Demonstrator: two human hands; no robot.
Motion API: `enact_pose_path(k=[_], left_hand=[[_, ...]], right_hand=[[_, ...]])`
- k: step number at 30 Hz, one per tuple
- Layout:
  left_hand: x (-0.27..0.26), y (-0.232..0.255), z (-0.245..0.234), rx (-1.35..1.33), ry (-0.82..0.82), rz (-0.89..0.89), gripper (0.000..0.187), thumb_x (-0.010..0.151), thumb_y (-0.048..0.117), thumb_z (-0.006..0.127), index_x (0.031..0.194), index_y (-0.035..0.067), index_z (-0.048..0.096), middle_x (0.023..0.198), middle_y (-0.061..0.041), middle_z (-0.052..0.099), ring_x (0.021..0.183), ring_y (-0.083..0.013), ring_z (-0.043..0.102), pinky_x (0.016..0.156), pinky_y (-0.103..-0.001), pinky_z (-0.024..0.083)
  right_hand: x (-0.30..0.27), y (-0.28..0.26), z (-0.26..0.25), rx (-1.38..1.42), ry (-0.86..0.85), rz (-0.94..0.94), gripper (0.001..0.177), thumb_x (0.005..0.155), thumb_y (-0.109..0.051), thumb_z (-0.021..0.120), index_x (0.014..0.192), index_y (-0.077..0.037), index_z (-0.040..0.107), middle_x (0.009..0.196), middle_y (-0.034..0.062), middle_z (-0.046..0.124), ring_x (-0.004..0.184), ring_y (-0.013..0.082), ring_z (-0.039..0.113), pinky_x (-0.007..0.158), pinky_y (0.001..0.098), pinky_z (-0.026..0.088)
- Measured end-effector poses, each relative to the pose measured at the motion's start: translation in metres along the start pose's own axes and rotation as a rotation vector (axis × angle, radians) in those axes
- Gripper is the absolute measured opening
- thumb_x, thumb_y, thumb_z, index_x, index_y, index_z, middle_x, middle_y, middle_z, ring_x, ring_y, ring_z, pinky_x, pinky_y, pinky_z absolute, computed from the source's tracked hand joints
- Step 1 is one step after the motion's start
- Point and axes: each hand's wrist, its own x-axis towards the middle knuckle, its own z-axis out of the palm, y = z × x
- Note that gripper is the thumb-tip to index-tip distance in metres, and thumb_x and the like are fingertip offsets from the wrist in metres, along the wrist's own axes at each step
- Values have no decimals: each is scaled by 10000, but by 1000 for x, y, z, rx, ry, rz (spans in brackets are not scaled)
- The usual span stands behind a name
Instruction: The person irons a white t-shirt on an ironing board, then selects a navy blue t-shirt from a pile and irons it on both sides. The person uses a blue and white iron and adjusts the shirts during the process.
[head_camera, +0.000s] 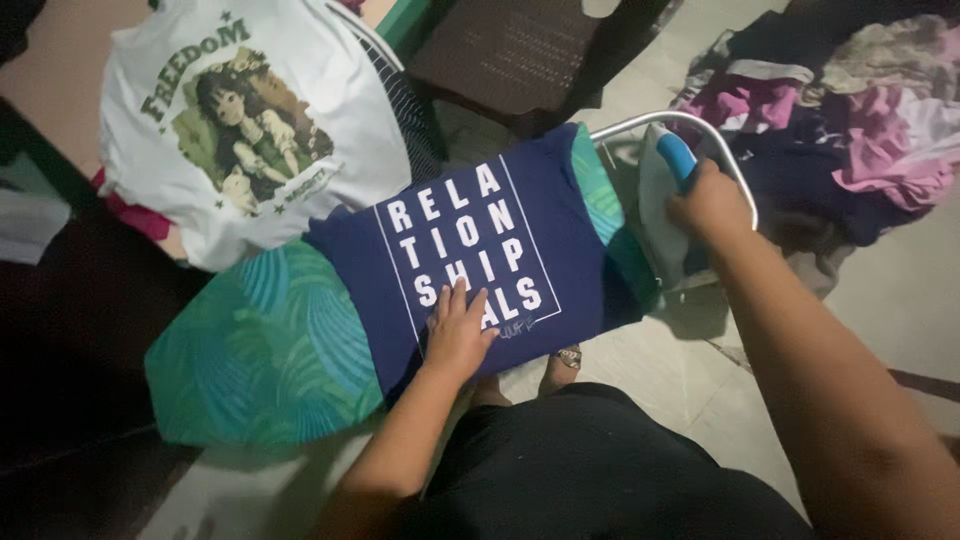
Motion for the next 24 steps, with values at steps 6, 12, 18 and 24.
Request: enact_pose_path(k=[6,12,18,24], left_hand=[[30,5,-15,78,-43,38,915,799,397,838,1559,192,372,1675,-193,147,1546,-440,110,1190,-657,214],[50,-2,-35,119,-121,-45,1111,774,552,842,1618,199,210,1693,-218,36,1537,-521,16,1193,-703,148],[48,-14,-48,154,-275,-94,1255,727,580,863,1648,234,83,1717,-194,-95,1552,-509,-68,1127,-779,221],[48,-13,-52,176,-324,-104,1267,748,565,858,1651,212,42,1702,-222,-121,1538,-532,-95,1119,-771,238]], right_hand=[[-80,-13,9,78,-119,-75,675,902,-363,716,1463,-69,482,1107,276,712,995,427,718,884,520,571],[-157,-66,39,11,-263,-57,687,903,-398,687,1492,-150,435,1053,242,732,951,397,733,856,501,583],[-124,-108,39,116,-128,-47,466,940,-332,652,1323,-88,548,1043,260,730,947,447,718,847,545,561],[-62,-144,38,111,-12,-2,431,919,-329,687,1214,-44,553,1015,304,697,942,479,689,850,559,544]])
